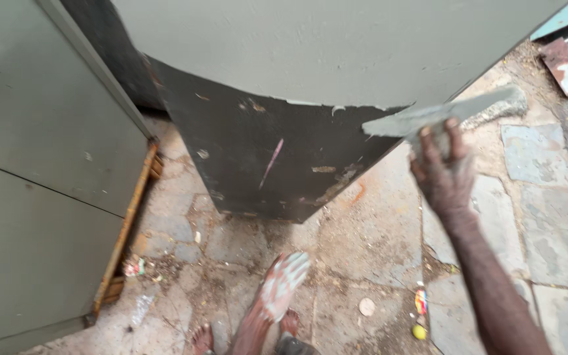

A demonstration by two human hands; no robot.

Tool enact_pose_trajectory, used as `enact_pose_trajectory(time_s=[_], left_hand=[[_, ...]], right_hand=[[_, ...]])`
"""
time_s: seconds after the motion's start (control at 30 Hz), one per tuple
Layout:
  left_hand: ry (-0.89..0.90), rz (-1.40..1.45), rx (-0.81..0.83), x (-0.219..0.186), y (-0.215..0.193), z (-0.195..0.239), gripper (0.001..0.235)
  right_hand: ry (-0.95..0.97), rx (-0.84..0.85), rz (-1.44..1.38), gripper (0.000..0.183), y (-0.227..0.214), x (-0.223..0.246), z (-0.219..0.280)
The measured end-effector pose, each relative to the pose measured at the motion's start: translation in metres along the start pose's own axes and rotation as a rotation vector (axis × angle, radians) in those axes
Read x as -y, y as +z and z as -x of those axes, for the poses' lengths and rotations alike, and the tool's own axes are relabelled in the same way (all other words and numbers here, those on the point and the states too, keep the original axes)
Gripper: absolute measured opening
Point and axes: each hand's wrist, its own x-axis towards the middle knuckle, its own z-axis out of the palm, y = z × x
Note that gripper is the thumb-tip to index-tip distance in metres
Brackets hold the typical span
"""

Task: The person applies a white paste to a vertical metal surface using a putty knife. They repeatedly scoop paste from their left hand onto the knife and spread it across the surface in horizontal strokes.

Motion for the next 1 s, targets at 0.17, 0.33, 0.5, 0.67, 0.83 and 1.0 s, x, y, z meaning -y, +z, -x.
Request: enact_pose_trajectory(time_s=[0.17,0.33,0.5,0.67,0.83,1.0], left_hand=[[0.055,0.113,0.114,-0.055,0.106,-0.039,0.094],[0.09,0.178,0.102,-0.098,0.186,-0.06,0.094],[0.198,0.424,0.376,-0.116,0.181,-0.023,0.092],[0.382,0.488,0.371,-0.148,0.137,0.046,0.093],[0.632,0.544,0.38,-0.206,0.121,0.083,0.106],[0.72,0.356,0.241,-0.243,0.109,0.086,0.094]], right_hand=[[0.397,0.296,-0.347,0.098,-0.069,0.085,-0.007],[0.7,0.269,-1.303,0.09,-0.143,0.181,-0.002],[0.448,0.255,-1.132,0.094,-0.173,0.288,-0.001],[0.537,0.663,-1.164,0.096,-0.196,0.33,-0.009],[0.774,0.954,-1.201,0.088,-0.198,0.334,-0.033],[1.426,0.515,-1.598,0.059,-0.18,0.31,-0.056]])
